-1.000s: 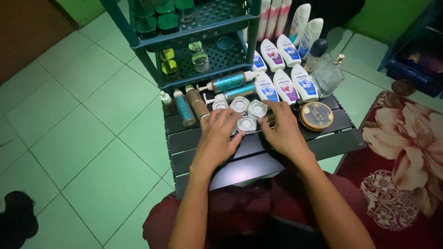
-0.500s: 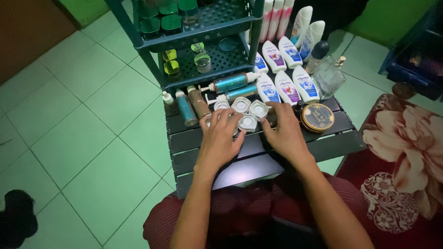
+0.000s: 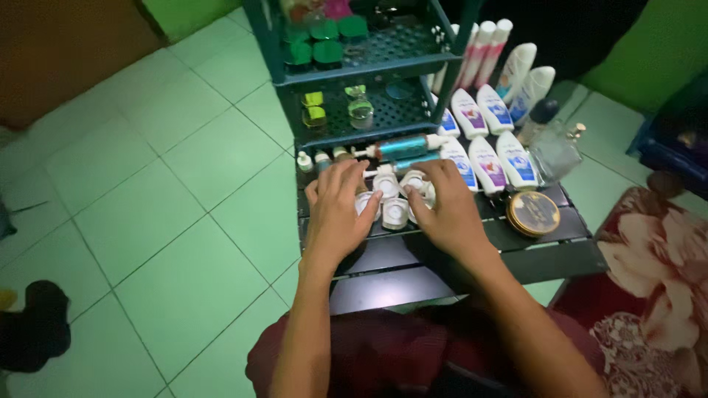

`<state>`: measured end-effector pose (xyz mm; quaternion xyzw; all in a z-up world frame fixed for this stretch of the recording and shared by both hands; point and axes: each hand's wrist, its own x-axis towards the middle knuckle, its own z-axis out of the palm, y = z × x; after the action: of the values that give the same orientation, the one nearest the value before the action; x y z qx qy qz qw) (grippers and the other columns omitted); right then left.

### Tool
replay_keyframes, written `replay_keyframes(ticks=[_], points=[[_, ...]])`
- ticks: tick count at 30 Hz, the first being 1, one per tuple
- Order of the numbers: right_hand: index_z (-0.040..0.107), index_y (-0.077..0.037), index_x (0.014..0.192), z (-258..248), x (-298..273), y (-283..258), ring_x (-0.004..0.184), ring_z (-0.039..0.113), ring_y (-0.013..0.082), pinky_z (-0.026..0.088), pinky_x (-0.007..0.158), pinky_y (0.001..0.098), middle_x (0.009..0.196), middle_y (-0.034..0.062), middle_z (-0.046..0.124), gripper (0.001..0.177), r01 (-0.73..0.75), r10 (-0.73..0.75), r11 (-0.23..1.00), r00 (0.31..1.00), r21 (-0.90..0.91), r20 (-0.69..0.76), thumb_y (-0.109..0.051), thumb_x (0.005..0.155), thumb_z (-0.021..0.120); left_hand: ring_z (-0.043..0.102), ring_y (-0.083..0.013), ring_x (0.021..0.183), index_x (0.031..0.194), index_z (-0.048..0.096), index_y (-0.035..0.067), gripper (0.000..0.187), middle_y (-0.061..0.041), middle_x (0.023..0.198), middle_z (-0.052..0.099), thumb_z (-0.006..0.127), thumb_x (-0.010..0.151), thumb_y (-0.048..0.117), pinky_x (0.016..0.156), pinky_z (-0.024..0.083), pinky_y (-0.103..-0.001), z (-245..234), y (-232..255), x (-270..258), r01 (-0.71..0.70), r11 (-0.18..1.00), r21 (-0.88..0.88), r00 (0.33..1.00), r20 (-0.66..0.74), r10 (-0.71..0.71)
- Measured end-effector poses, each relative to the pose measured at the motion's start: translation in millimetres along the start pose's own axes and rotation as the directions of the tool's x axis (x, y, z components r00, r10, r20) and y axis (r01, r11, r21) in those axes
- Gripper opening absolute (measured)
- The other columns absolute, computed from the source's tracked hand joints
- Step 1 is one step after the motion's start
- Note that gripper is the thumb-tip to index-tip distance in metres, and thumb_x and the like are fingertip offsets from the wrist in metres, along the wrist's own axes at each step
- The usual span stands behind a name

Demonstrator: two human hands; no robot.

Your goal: The person organizes cosmetic items on a small table. They move bottles and jars from a green plastic rack onto the table, then repeatedly pick up small white containers, open them, and place them in a grid pattern on the table surface.

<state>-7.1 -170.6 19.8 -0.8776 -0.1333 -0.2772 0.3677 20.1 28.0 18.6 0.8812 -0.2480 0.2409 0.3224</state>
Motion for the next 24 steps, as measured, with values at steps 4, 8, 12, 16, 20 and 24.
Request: replay_keyframes(ticks=[4, 8, 12, 16, 20, 24], points=[[0.063, 0.0, 0.122, 0.7, 48.1, -11.1, 0.105, 0.063, 0.0398, 0.05, 0.089, 0.0457, 0.115, 0.02, 0.063, 0.033, 0.164, -0.167, 0.985, 0.984, -0.059, -0.063, -0.013, 0.093, 0.073, 0.05, -0.034, 0.134, 0.141, 0.054, 0.007, 0.058, -0.013, 0.14, 0.056, 0.074, 0.09, 0.026, 0.108, 0.034, -0.05, -21.5, -4.8, 19.8, -0.016, 1.0, 0.012, 0.998, -0.053, 0.016], [0.065, -0.001, 0.12, 2.0, 112.3, -15.9, 0.104, 0.063, 0.0409, 0.05, 0.088, 0.0475, 0.113, 0.0198, 0.064, 0.03, 0.24, -0.249, 0.966, 0.964, -0.1, -0.093, -0.013, 0.093, 0.073, 0.049, -0.0363, 0.135, 0.144, 0.051, 0.003, 0.058, -0.016, 0.142, 0.055, 0.07, 0.094, 0.023, 0.109, 0.038, -0.05, -35.2, -15.0, 55.8, -0.079, 0.995, 0.064, 0.99, -0.109, 0.085], [0.066, -0.001, 0.118, 10.4, 163.4, -9.8, 0.102, 0.063, 0.0426, 0.05, 0.086, 0.0492, 0.111, 0.0209, 0.064, 0.029, 0.286, -0.294, 0.953, 0.952, -0.1, -0.086, -0.014, 0.093, 0.073, 0.049, -0.0367, 0.135, 0.144, 0.05, -0.002, 0.054, -0.019, 0.143, 0.054, 0.068, 0.097, 0.02, 0.109, 0.04, -0.049, -38.3, -26.5, 94.4, -0.17, 0.976, 0.139, 0.978, -0.097, 0.184], [0.066, 0.0, 0.119, 27.4, 197.7, 13.5, 0.099, 0.063, 0.0449, 0.051, 0.086, 0.051, 0.105, 0.0254, 0.064, 0.039, 0.246, -0.257, 0.945, 0.966, -0.216, -0.022, -0.02, 0.087, 0.074, 0.049, -0.037, 0.133, 0.141, 0.05, -0.004, 0.064, -0.022, 0.14, 0.054, 0.072, 0.089, 0.026, 0.106, 0.039, -0.049, -28.9, -29.6, 124.3, -0.263, 0.917, 0.299, 0.956, -0.044, 0.289], [0.066, -0.003, 0.127, 44.4, 228.5, 40.5, 0.111, 0.065, 0.0447, 0.051, 0.099, 0.0494, 0.116, 0.0299, 0.067, 0.048, 0.037, 0.016, 0.956, 0.984, -0.292, 0.177, -0.027, 0.086, 0.071, 0.049, -0.0359, 0.13, 0.139, 0.051, -0.004, 0.075, -0.021, 0.135, 0.055, 0.077, 0.08, 0.033, 0.104, 0.04, -0.05, -22.2, -31.0, 137.6, -0.223, 0.886, 0.407, 0.974, 0.053, 0.221], [0.06, -0.001, 0.132, 56.3, 252.9, 47.1, 0.119, 0.061, 0.0449, 0.049, 0.101, 0.048, 0.127, 0.0309, 0.064, 0.061, 0.048, 0.029, 0.956, 0.966, -0.289, 0.258, -0.033, 0.082, 0.074, 0.049, -0.0368, 0.127, 0.135, 0.053, -0.001, 0.074, -0.02, 0.132, 0.055, 0.079, 0.078, 0.038, 0.102, 0.037, -0.059, -16.2, -30.8, 141.6, -0.147, 0.888, 0.435, 0.989, 0.076, 0.126]])
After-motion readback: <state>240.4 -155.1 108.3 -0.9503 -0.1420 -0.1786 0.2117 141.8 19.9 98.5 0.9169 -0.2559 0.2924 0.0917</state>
